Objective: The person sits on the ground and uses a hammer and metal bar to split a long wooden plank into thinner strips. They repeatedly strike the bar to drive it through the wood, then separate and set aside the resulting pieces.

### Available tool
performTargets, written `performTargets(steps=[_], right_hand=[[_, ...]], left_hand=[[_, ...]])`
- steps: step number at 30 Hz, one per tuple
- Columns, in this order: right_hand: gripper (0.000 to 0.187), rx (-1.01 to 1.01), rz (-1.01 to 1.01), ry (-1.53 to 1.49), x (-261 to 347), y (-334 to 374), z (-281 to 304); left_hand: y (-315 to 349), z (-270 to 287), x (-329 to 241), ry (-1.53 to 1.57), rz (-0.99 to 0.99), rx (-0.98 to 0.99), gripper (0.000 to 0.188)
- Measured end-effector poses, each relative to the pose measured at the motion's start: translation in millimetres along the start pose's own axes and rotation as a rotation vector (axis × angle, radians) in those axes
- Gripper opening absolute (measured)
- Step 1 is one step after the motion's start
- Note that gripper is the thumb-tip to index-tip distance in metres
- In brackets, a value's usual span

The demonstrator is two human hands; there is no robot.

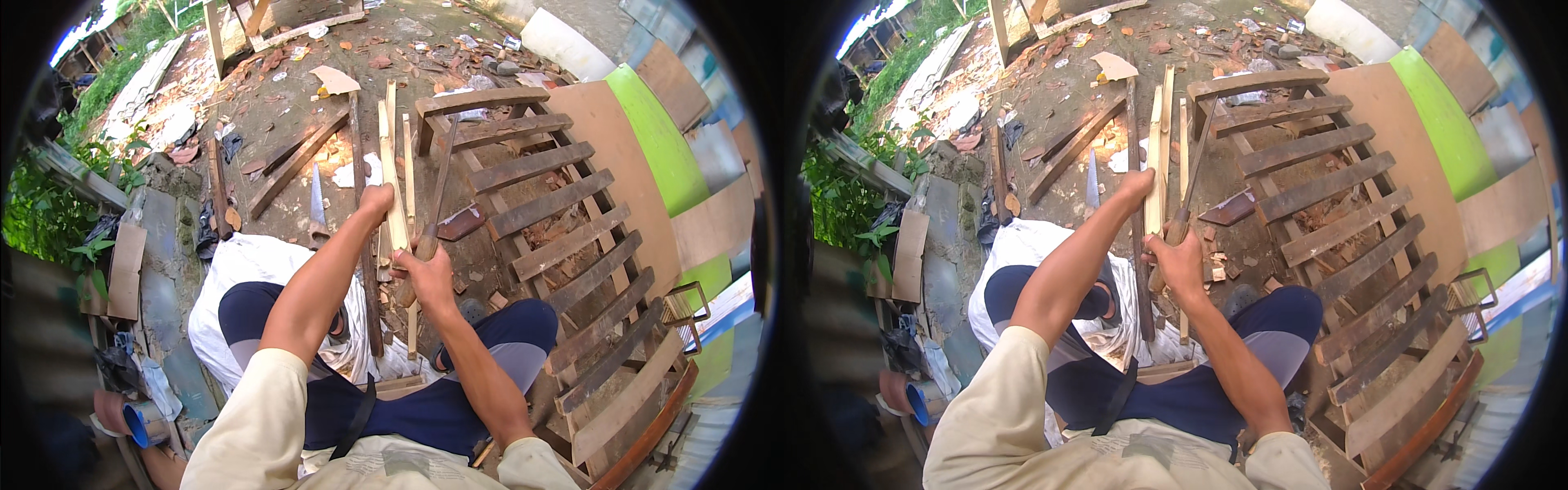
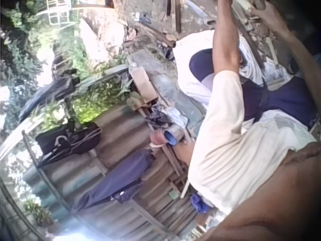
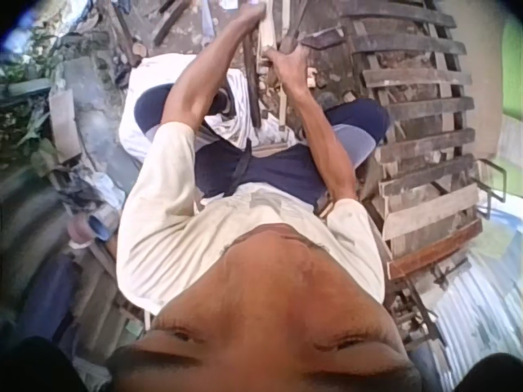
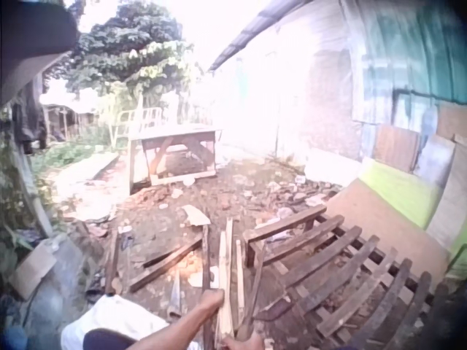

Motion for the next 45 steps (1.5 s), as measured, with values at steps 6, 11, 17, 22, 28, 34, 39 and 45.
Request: performTargets(steps=[6,11,17,22,28,34,39,45], right_hand=[[0.037,-0.070,-0.013,0.007,-3,-7,16],[0.040,-0.113,-0.013,0.076,-8,-8,25],[0.043,-0.128,-0.099,0.018,-18,-6,32],[0.040,-0.138,-0.118,0.064,-14,-2,30],[0.036,-0.077,-0.144,-0.068,-13,-7,26],[0.037,-0.012,-0.046,-0.058,-10,-12,13],[0.036,0.018,0.014,-0.001,-2,-8,4],[0.033,0.046,-0.039,-0.058,-3,-6,4]], left_hand=[[1,-14,-6,-0.121,0.024,-0.081,0.050],[-3,-16,0,-0.262,-0.041,-0.090,0.046],[4,-22,9,-0.122,-0.007,0.082,0.046],[4,-20,13,-0.077,-0.026,0.035,0.043],[8,21,-6,-0.036,0.108,0.368,0.027],[69,56,-16,-0.068,0.050,0.633,0.025],[94,58,-9,0.127,0.026,0.639,0.015],[93,49,10,0.337,0.017,0.634,0.011]])
Point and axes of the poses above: each hand's wrist, its own y-axis away from the middle knuckle, its own z-axis out of the back of the hand, x = y × z, the point moved 4 cm from there along -y, towards the middle knuckle, and after that the axes turned 15 degrees about -y, right-handed, at the moved point
